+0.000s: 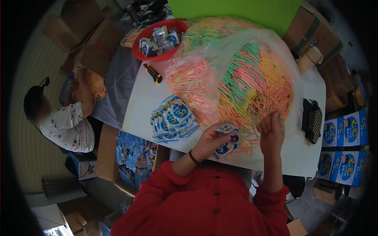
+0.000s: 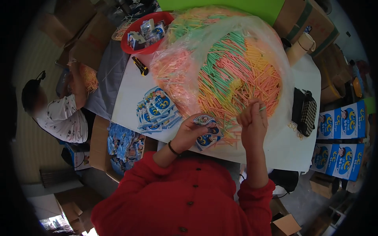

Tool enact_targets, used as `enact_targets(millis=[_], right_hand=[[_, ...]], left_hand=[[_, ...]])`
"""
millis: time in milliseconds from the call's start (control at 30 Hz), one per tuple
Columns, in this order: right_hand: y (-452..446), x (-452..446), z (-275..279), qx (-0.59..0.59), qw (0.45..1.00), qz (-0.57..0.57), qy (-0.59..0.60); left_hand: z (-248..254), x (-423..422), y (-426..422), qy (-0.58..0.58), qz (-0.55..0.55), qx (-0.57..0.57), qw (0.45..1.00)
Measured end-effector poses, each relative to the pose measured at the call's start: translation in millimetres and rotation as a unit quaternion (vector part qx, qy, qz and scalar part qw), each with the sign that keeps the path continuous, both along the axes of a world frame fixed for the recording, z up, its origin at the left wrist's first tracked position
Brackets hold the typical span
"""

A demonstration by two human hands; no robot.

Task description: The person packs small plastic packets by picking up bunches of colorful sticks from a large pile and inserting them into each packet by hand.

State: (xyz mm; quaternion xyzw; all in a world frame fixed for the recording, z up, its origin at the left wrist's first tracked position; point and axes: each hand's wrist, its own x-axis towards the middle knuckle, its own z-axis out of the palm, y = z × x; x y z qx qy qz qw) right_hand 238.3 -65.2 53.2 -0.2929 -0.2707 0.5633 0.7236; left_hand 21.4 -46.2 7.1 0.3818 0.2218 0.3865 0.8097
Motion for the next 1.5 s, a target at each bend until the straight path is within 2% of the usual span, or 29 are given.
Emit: enact_targets(millis=[67,100,167,200,267,300,367,400,467,500,533,567,600,633,667,733,767,900,967,1000,1033,1067,1100,1167,1200,1267,1400,1467,1500], right_hand=[[4,8,-6,-0.17,0.981,-0.046,-0.078],[6,7,-10,-0.168,0.982,-0.045,-0.08],[8,4,-24,-0.174,0.909,-0.015,-0.379],[11,2,-28,-0.177,0.907,-0.02,-0.381],[27,-6,-32,0.004,0.81,-0.042,-0.585],[35,-8,-32,0.004,0.809,-0.045,-0.586],[54,-14,-30,0.013,0.739,-0.045,-0.672],[62,-18,-24,0.014,0.74,-0.048,-0.671],[76,-25,-12,0.006,0.659,-0.058,-0.75],[84,-26,-13,0.007,0.659,-0.06,-0.75],[92,-27,-19,-0.007,0.615,-0.061,-0.786],[99,-29,-25,-0.02,0.568,-0.059,-0.821],[104,-29,-33,-0.017,0.568,-0.057,-0.821],[109,-30,-39,0.005,0.494,-0.063,-0.867],[113,-29,-45,0.028,0.416,-0.069,-0.906],[118,-29,-45,0.027,0.428,-0.069,-0.901],[117,-28,-47,0.021,0.439,-0.071,-0.895],[109,-12,-45,0.049,0.47,-0.094,-0.876],[99,-3,-40,-0.009,0.561,-0.107,-0.821],[90,0,-36,-0.011,0.56,-0.107,-0.821],[77,4,-33,-0.05,0.747,-0.071,-0.659],[63,8,-32,-0.087,0.886,-0.035,-0.453],[48,10,-38,-0.092,0.884,-0.041,-0.456],[22,13,-62,-0.034,0.952,-0.054,-0.301],[11,16,-78,-0.037,0.95,-0.056,-0.305],[-6,23,-107,-0.124,0.939,-0.032,-0.318],[-9,20,-97,-0.09,0.925,-0.023,-0.369],[-8,20,-89,-0.085,0.896,-0.018,-0.435],[-9,20,-87,-0.086,0.896,-0.019,-0.435]], left_hand=[[0,-5,-1,0.034,0.024,-0.035,0.999],[2,-9,0,0.032,0.026,-0.032,0.999],[11,-24,2,0.091,0.136,0.217,0.962],[16,-32,3,0.087,0.132,0.216,0.963],[29,-50,6,0.124,0.181,0.155,0.963],[36,-58,9,0.122,0.178,0.156,0.964],[49,-72,19,0.174,0.225,0.15,0.947],[54,-76,25,0.174,0.224,0.153,0.947],[63,-84,42,0.208,0.296,0.144,0.921],[55,-94,54,0.279,0.294,0.178,0.897],[49,-102,68,0.278,0.294,0.179,0.897],[43,-110,82,0.402,0.329,0.308,0.797],[35,-115,93,0.509,0.351,0.423,0.662],[34,-116,101,0.554,0.371,0.422,0.614],[32,-117,98,0.556,0.374,0.419,0.613],[56,-93,88,0.623,0.449,0.462,0.443],[57,-84,81,0.623,0.445,0.464,0.446],[28,-46,25,0.48,0.156,0.615,0.606],[11,-22,1,0.5,0.071,0.558,0.658],[7,-17,-1,0.499,0.07,0.558,0.66],[4,-11,-2,0.531,0.082,0.535,0.653],[0,-7,-4,0.56,0.091,0.512,0.645],[-3,-5,-5,0.554,0.088,0.514,0.649],[-9,-6,-3,0.586,0.094,0.498,0.632],[-13,-7,0,0.583,0.093,0.497,0.636],[-21,-11,8,0.584,0.028,0.434,0.685],[-30,-17,13,0.543,0.013,0.447,0.71],[-25,-14,9,0.527,0.118,0.481,0.691],[-15,-13,9,0.526,0.117,0.482,0.691]])
